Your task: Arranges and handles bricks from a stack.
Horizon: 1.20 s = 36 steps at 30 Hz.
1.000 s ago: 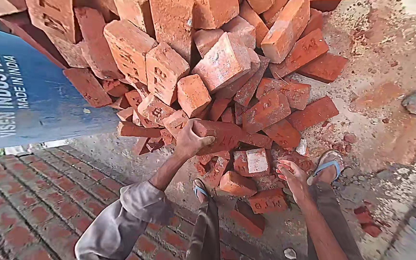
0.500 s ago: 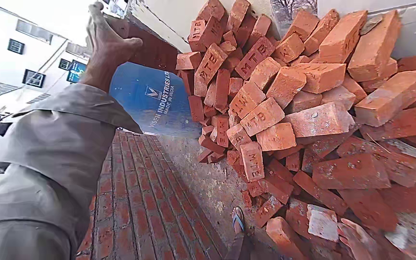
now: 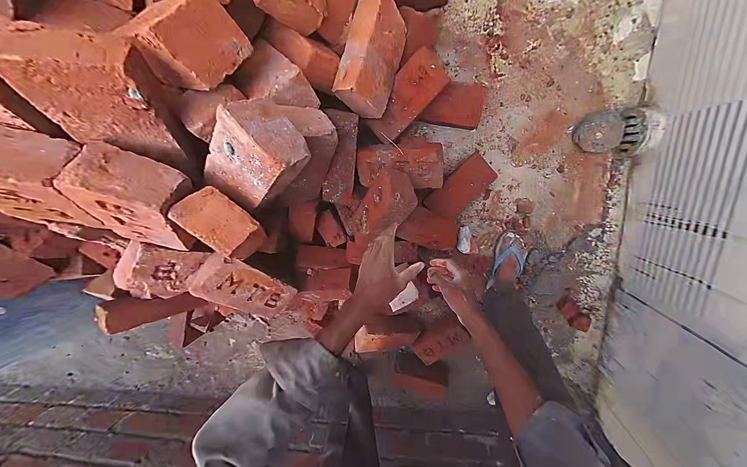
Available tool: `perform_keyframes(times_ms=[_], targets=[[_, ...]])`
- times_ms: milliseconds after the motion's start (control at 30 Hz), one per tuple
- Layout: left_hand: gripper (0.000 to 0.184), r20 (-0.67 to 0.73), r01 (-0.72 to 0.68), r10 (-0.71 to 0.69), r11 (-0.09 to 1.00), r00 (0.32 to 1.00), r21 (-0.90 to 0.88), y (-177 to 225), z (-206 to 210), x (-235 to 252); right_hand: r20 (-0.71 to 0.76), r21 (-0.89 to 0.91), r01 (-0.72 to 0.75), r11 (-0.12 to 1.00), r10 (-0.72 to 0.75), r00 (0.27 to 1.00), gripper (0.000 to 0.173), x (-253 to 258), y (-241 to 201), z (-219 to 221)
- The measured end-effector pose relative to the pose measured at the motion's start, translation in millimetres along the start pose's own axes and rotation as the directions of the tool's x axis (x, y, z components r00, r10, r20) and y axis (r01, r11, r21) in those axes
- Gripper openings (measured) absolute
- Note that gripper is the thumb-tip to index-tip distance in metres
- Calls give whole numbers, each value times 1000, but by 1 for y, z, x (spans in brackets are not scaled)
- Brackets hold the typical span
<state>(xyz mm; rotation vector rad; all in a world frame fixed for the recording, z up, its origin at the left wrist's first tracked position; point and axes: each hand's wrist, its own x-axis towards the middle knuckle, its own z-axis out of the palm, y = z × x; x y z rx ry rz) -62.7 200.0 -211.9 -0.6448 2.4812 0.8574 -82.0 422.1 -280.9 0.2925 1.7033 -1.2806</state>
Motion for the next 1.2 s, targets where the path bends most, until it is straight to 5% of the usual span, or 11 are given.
perform_keyframes(times_ms=[67, 167, 333, 400, 533, 700, 800, 900, 967, 1067, 1200], targets=[[122, -296, 126, -60, 969, 953, 211, -3, 37, 57, -19, 43, -5, 999, 6, 1000, 34, -3, -2, -13], [138, -506, 336, -187, 916, 842, 220, -18, 67, 102, -36, 122, -18, 992, 22, 999, 34, -6, -11, -30], [116, -665, 424, -251, 899, 703, 108, -23, 121, 103, -42, 141, -13, 990, 19, 999, 35, -9, -15, -47], [113, -685, 427, -250, 899, 684, 98, -31, 114, 121, -26, 121, -9, 993, 13, 1000, 35, -5, -7, -54], [111, -494, 385, -329, 923, 805, 13, -62, 62, 113, 37, 82, -14, 997, 11, 999, 37, -10, 17, -53], [115, -389, 320, -478, 856, 787, -405, -74, 9, 20, 42, -20, -26, 999, 27, 999, 36, -9, 34, -34], [96, -240, 86, -542, 508, 805, -857, -88, -74, -67, 57, -91, -15, 996, 20, 998, 35, 2, 48, -18], [74, -232, -94, -546, 268, 805, -959, -109, -208, -147, 81, -143, -14, 990, 25, 996, 36, 13, 57, 0], [66, -368, -133, -596, 400, 713, -907, -124, -321, -189, 108, -168, -1, 986, 19, 994, 36, 20, 64, 15], [60, -694, -83, -575, 742, 434, -666, -154, -501, -211, 104, -218, 22, 976, 0, 995, 36, 33, 76, 28], [110, -825, 34, -553, 832, 113, -553, -212, -690, -176, 111, -286, 12, 958, 21, 994, 35, 29, 76, 24]])
